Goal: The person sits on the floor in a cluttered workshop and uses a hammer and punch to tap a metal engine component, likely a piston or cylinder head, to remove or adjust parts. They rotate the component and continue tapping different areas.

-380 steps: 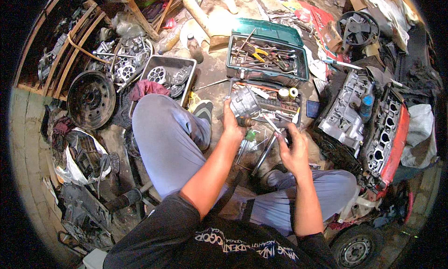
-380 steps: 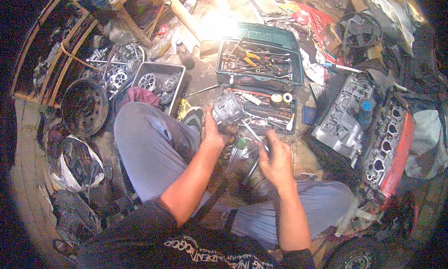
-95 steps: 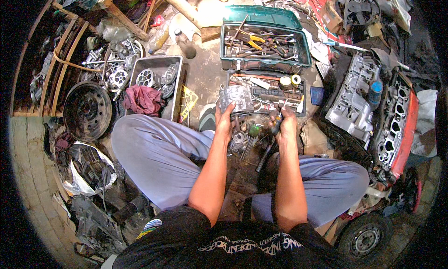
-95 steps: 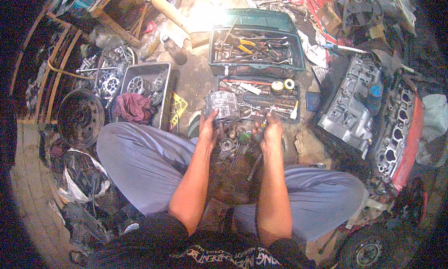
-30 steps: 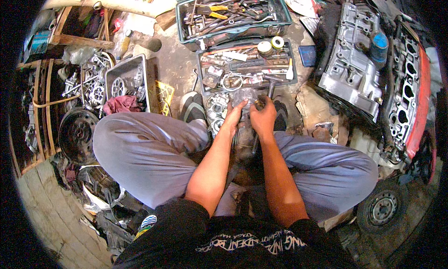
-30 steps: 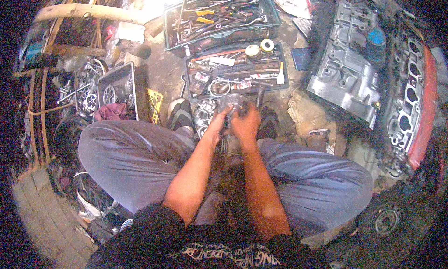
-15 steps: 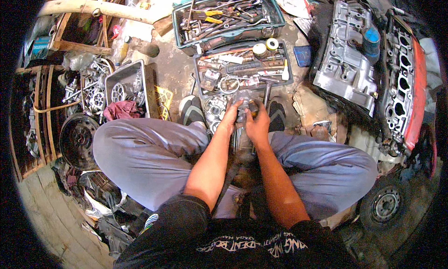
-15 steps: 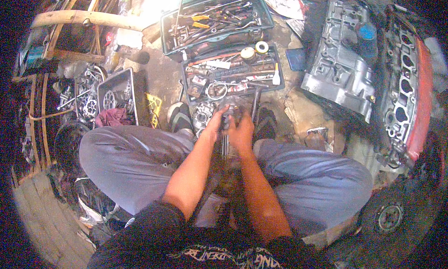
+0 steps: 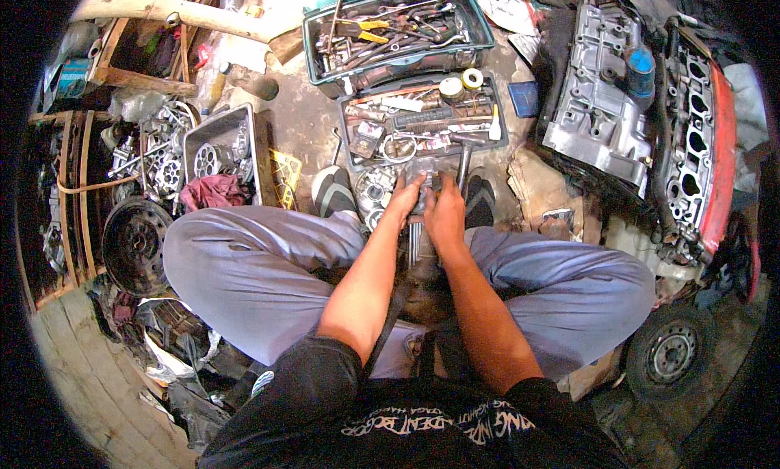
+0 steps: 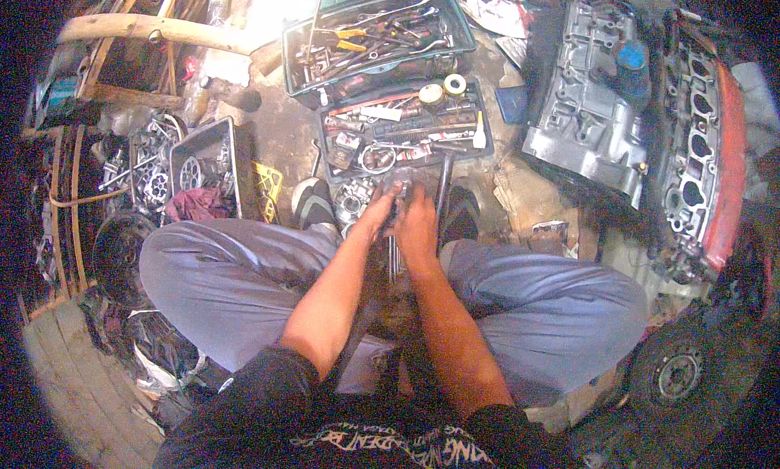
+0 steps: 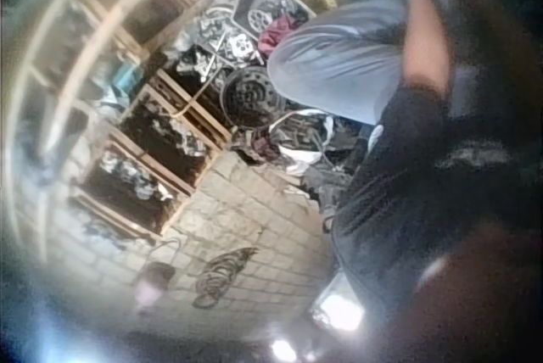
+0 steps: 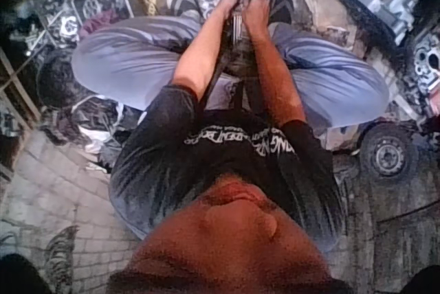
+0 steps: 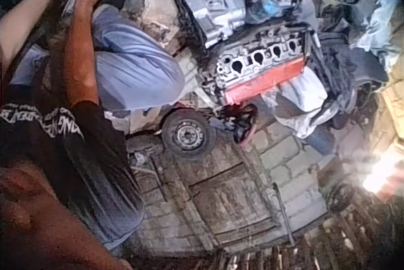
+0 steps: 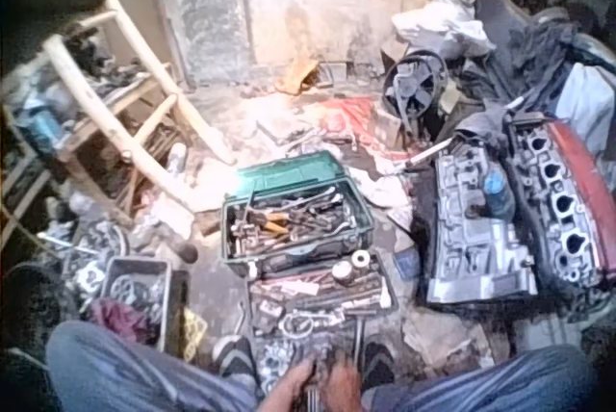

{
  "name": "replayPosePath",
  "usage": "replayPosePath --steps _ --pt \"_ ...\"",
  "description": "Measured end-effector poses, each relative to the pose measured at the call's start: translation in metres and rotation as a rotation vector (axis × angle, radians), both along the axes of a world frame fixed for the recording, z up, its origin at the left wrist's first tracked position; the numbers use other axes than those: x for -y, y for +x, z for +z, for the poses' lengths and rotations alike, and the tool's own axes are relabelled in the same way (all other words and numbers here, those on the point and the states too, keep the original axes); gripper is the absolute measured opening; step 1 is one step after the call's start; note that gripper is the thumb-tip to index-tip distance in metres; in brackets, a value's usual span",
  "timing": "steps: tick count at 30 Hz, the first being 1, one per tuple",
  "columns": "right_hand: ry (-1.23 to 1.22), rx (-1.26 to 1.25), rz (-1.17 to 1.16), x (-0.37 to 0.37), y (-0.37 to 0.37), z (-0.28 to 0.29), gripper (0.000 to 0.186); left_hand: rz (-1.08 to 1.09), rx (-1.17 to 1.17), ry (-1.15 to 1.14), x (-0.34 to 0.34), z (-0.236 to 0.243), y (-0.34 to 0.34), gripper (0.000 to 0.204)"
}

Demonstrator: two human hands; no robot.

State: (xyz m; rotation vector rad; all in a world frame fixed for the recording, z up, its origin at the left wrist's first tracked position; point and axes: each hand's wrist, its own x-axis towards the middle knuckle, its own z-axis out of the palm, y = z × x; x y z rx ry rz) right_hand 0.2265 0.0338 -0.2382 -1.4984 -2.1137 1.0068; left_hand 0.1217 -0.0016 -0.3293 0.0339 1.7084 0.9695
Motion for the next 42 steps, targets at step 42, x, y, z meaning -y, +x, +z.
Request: replayPosePath --steps 42 --pt "-0.103 0.163 -0.056 -0.014 -0.007 0.013 0.036 -0.120 -0.895 0.397 -0.024 -0.010 0.014 0.045"
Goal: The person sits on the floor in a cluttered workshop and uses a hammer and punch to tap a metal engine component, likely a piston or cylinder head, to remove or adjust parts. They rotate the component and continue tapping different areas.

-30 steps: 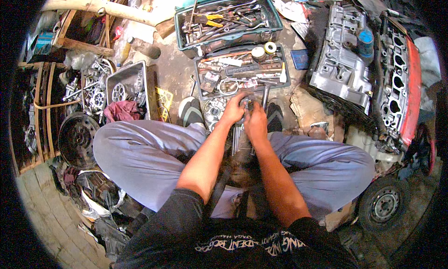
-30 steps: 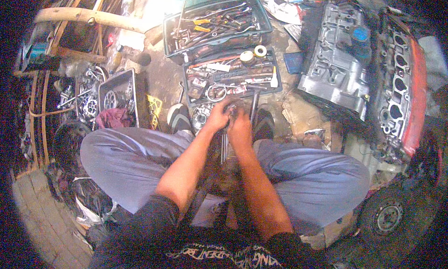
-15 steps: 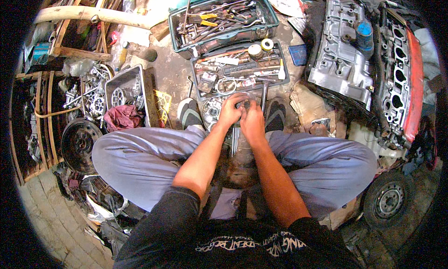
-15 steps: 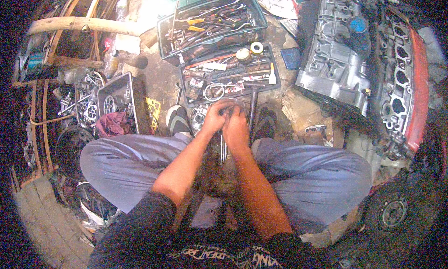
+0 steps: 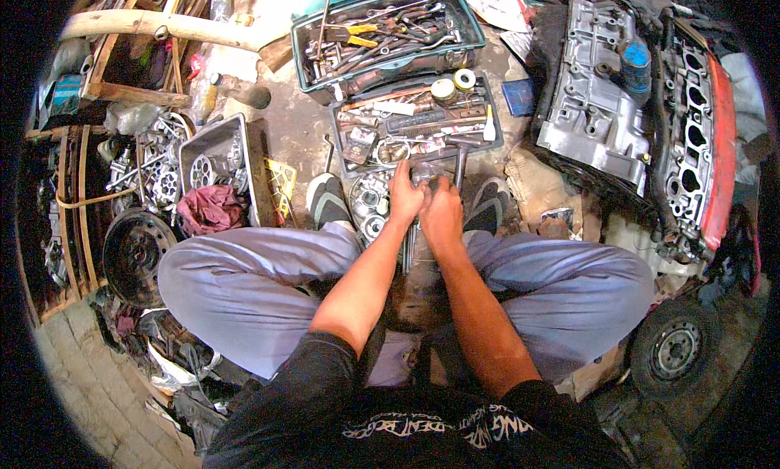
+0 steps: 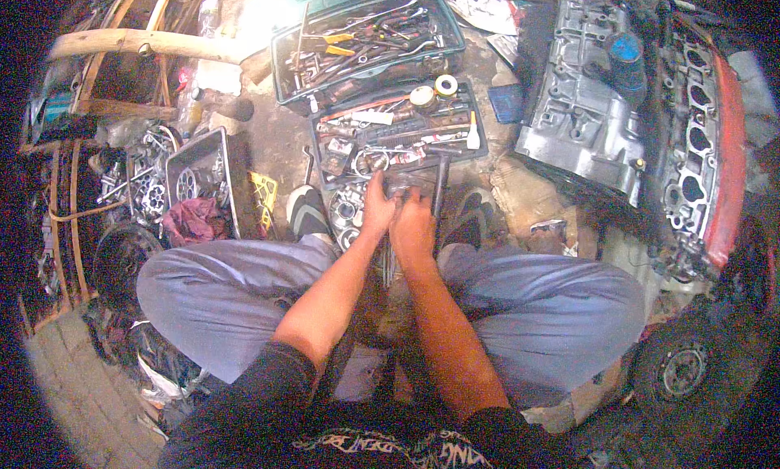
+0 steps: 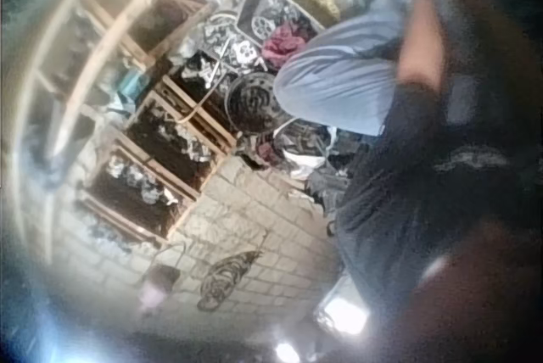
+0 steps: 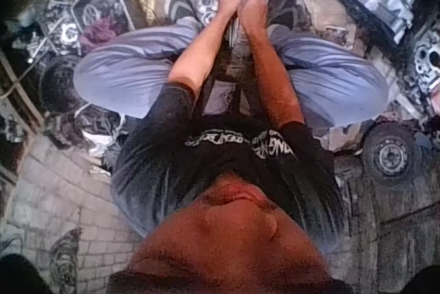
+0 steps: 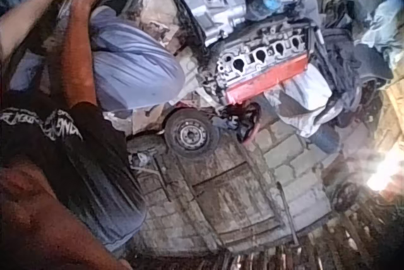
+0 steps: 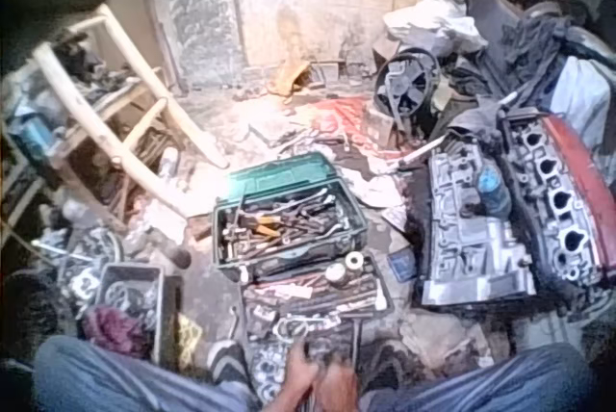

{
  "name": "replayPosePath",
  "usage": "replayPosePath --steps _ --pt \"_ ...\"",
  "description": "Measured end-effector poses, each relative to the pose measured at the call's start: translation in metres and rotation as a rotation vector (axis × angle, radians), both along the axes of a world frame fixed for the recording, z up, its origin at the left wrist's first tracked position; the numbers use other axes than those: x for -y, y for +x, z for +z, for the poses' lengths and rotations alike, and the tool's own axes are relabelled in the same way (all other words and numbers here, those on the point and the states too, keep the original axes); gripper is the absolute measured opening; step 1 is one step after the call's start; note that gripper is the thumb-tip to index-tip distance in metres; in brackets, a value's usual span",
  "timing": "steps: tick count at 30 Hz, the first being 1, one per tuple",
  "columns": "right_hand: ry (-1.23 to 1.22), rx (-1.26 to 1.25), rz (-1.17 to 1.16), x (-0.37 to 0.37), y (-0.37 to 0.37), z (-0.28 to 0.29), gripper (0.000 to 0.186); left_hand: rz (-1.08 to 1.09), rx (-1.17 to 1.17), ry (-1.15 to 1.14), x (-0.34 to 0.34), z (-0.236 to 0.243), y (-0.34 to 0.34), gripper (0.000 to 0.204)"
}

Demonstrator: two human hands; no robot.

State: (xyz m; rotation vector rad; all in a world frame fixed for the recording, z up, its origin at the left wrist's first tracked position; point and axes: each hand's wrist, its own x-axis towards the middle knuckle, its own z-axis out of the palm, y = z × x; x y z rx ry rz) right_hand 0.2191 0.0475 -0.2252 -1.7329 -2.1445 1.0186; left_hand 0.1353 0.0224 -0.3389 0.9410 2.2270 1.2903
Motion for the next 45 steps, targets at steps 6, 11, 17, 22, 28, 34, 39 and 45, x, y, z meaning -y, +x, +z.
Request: replayPosePath --steps 6,11,17,22,28,34,39,45 --pt "-0.020 -0.022 0.042 0.000 0.000 -0.001 0.034 0.055 -0.039 0.030 0.005 0.008 0.007 0.045" --pt "-0.077 0.083 0.129 -0.003 -0.002 0.002 0.037 -0.023 -0.142 0.037 0.012 0.002 0.002 0.042" --pt "-0.146 0.098 0.124 -0.005 -0.004 0.004 0.041 0.025 0.014 0.024 0.009 0.001 0.013 0.048" --pt "-0.110 0.096 0.114 -0.003 -0.001 0.000 0.040 0.059 0.022 -0.093 0.020 -0.008 0.019 0.076" --pt "-0.063 0.041 0.099 -0.004 0.000 -0.003 0.033 0.117 -0.305 -0.007 0.022 -0.029 0.020 0.079" --pt "0.043 0.009 0.088 -0.004 0.005 -0.022 0.029 -0.060 -0.098 0.145 0.011 0.023 0.006 0.053" --pt "0.075 -0.003 0.107 -0.006 0.005 -0.021 0.036 -0.100 -0.123 0.157 0.013 0.022 0.004 0.048" --pt "0.126 0.066 0.177 -0.003 0.007 -0.031 0.038 -0.206 -0.178 0.140 0.016 0.022 0.000 0.048"
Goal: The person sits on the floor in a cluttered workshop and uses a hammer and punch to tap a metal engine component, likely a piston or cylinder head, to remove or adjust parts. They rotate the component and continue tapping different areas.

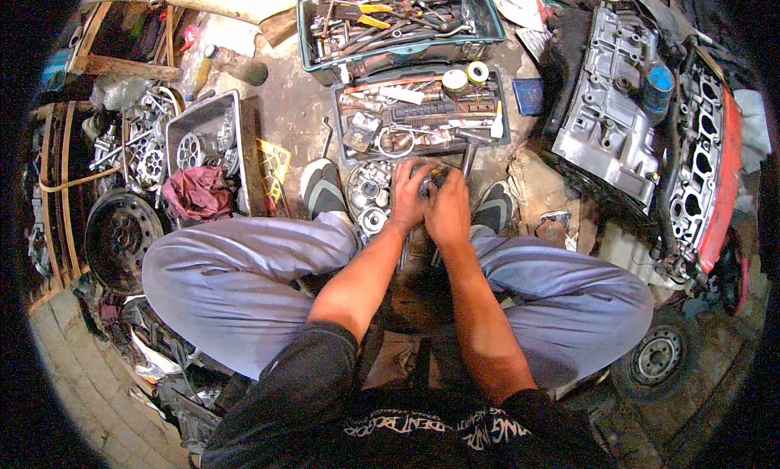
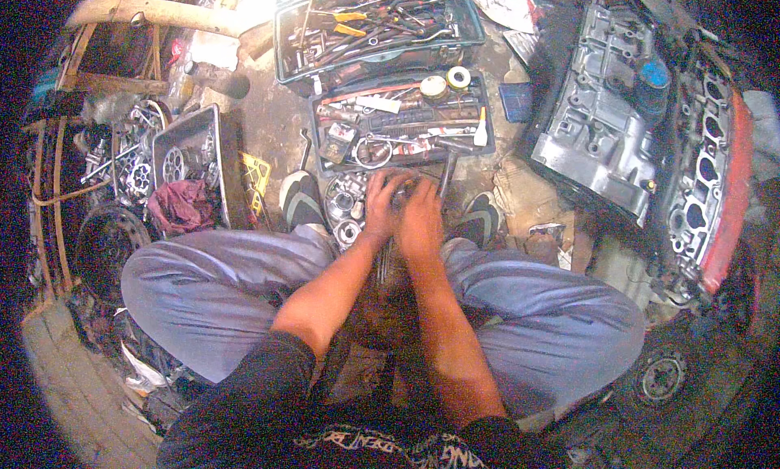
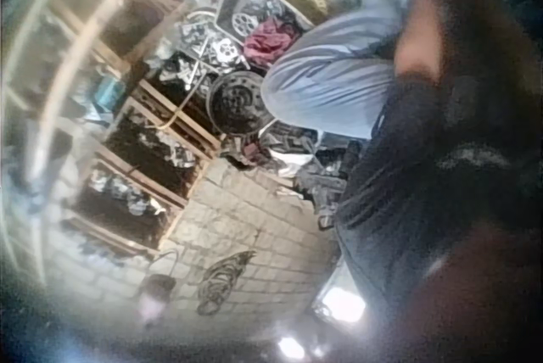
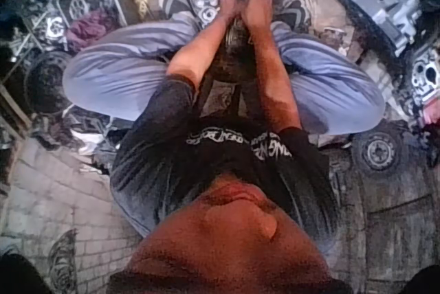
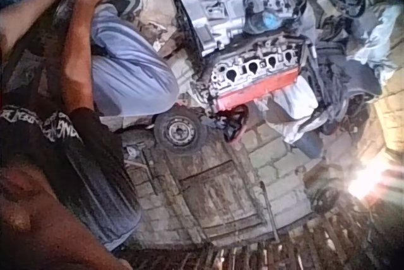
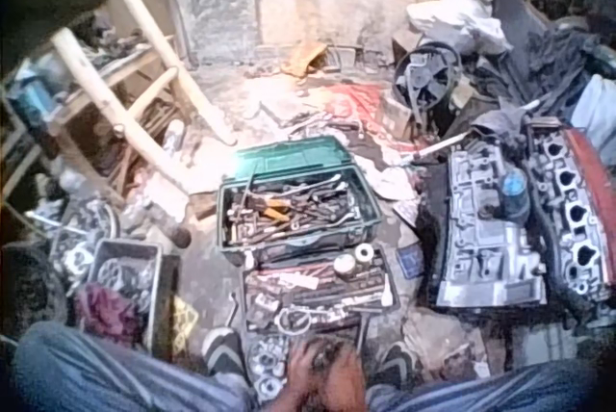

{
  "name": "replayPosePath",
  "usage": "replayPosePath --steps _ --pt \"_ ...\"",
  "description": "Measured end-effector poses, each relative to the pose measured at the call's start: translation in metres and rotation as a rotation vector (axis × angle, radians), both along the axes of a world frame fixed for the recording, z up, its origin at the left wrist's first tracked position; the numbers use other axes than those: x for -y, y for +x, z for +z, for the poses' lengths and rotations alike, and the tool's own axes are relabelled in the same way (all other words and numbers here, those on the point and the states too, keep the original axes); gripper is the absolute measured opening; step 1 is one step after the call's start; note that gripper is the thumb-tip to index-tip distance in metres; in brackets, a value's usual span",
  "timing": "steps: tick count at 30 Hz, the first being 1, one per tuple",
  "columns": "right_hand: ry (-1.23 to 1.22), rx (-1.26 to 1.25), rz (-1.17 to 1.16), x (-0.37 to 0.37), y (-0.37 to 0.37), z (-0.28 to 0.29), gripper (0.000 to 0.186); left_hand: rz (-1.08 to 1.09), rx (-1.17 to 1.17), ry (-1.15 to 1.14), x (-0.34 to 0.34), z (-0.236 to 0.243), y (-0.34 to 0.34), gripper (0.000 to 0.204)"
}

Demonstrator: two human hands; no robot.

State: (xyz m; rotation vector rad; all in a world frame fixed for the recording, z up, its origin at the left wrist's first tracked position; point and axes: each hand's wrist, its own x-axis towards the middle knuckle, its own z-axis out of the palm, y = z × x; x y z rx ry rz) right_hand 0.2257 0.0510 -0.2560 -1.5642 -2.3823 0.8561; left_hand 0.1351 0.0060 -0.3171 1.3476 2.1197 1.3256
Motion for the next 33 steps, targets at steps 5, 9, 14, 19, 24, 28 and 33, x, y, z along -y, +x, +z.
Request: replayPosePath --steps 5,9,14,19,24,28,33 --pt "-0.073 0.036 0.012 0.003 -0.001 0.014 0.051 -0.029 -0.028 0.009 0.002 -0.002 0.000 0.044" --pt "-0.069 -0.248 -0.147 0.007 0.006 -0.004 0.056 -0.069 -0.013 -0.012 0.003 -0.003 0.001 0.045" --pt "-0.142 -0.141 -0.745 -0.011 0.036 -0.020 0.065 -0.002 -0.019 0.043 0.003 -0.005 0.002 0.052" --pt "-0.228 0.147 -0.619 0.007 0.049 -0.073 0.066 0.039 0.020 0.040 0.003 -0.016 0.000 0.052" --pt "-0.147 -0.095 -0.613 0.011 0.052 -0.126 0.049 0.093 0.047 0.014 0.007 -0.012 0.001 0.054" --pt "-0.061 -0.012 -0.509 0.011 0.078 -0.173 0.045 -0.001 -0.006 -0.022 0.013 -0.007 0.000 0.055" --pt "-0.075 -0.147 -0.419 0.004 0.086 -0.164 0.048 -0.018 0.017 -0.005 0.012 -0.017 0.000 0.054"
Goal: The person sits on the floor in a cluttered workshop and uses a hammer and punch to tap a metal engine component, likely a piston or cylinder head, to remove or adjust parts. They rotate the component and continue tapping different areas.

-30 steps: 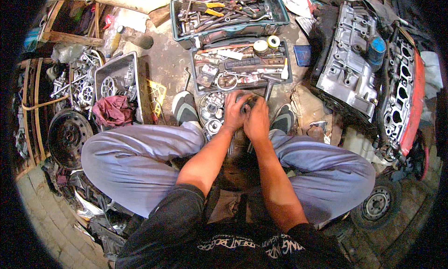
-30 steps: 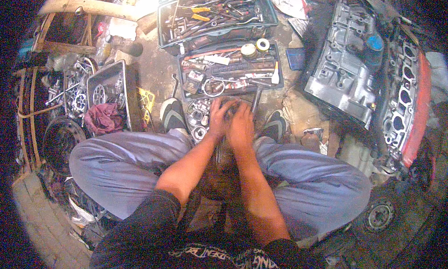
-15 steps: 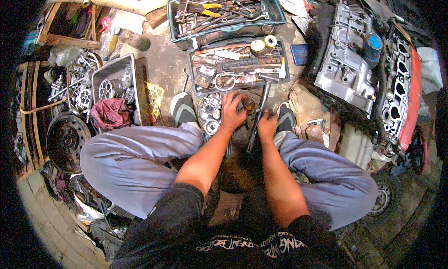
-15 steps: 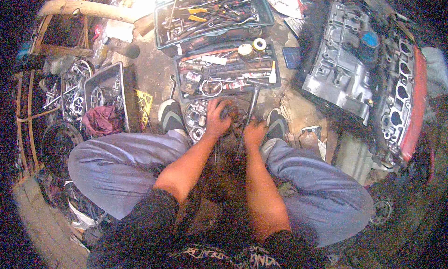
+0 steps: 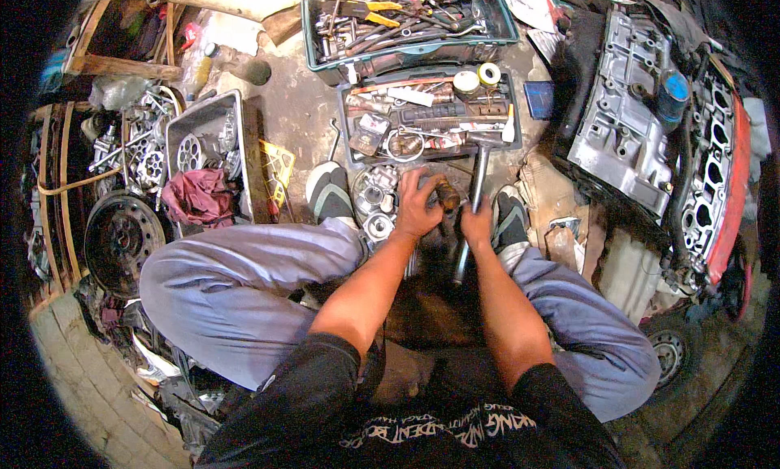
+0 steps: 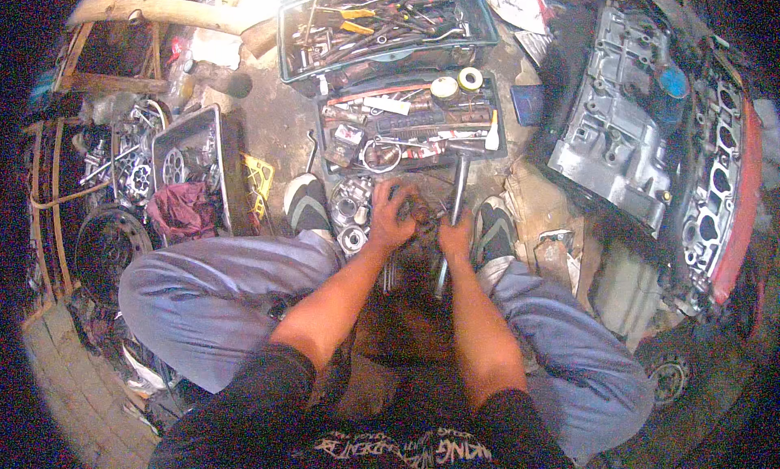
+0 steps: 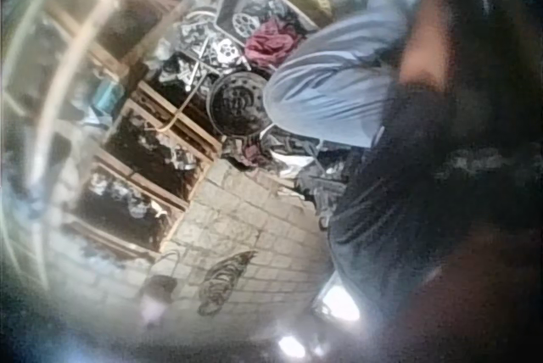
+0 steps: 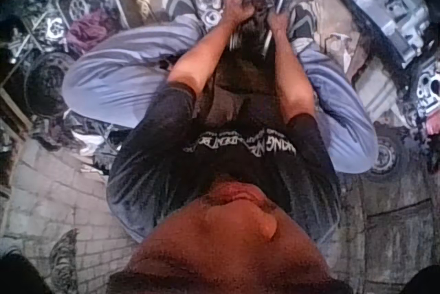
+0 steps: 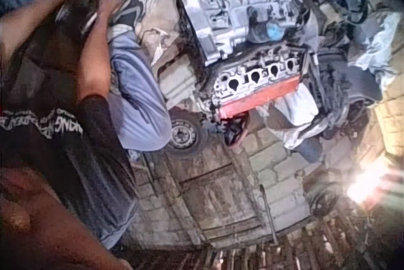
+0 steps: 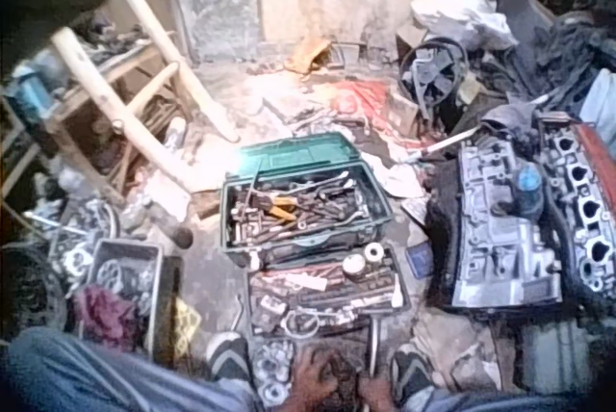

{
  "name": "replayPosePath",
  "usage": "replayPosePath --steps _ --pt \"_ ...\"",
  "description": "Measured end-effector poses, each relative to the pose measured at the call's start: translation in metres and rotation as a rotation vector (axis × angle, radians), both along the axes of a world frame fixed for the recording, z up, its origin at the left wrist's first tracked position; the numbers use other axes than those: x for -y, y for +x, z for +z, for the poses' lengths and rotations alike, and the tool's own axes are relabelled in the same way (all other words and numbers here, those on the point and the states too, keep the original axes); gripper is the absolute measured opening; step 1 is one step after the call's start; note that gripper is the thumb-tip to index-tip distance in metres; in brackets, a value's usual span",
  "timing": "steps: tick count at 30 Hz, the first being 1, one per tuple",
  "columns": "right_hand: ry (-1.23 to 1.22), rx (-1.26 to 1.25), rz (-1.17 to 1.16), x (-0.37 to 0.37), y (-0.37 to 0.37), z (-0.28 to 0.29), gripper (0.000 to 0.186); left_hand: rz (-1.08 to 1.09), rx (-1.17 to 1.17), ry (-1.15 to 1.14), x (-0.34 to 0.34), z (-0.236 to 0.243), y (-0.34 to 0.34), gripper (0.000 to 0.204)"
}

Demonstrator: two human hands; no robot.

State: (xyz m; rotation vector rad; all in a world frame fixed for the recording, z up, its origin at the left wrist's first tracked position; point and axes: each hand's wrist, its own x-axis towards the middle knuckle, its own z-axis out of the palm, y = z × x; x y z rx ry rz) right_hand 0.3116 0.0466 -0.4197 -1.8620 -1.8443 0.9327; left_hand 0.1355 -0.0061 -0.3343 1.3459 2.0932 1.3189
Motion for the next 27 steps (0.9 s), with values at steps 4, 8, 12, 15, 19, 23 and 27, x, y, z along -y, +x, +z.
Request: replayPosePath --steps 4,8,12,15,19,23,27 --pt "-0.173 -0.073 -0.021 -0.025 -0.005 0.074 0.030 0.042 0.024 -0.002 0.003 -0.003 0.000 0.055" --pt "0.089 -0.239 -0.015 -0.030 0.000 0.106 0.021 0.062 0.029 -0.006 0.001 -0.004 0.004 0.057" --pt "-0.002 -0.285 -0.015 -0.041 -0.002 0.180 0.051 0.112 -0.008 0.014 0.000 0.004 0.005 0.053" --pt "0.059 -0.256 0.087 -0.037 -0.012 0.256 0.045 0.108 -0.009 0.023 -0.002 0.002 0.002 0.052" --pt "0.015 -0.518 0.214 -0.019 0.006 0.273 0.041 0.129 0.033 0.006 -0.007 0.005 0.002 0.049" --pt "-0.176 -0.586 0.291 0.015 0.024 0.242 0.042 0.165 0.030 0.028 -0.007 0.005 0.002 0.048" --pt "-0.163 -0.216 0.426 0.030 0.042 0.190 0.043 0.152 0.015 0.000 -0.007 0.005 0.000 0.047"
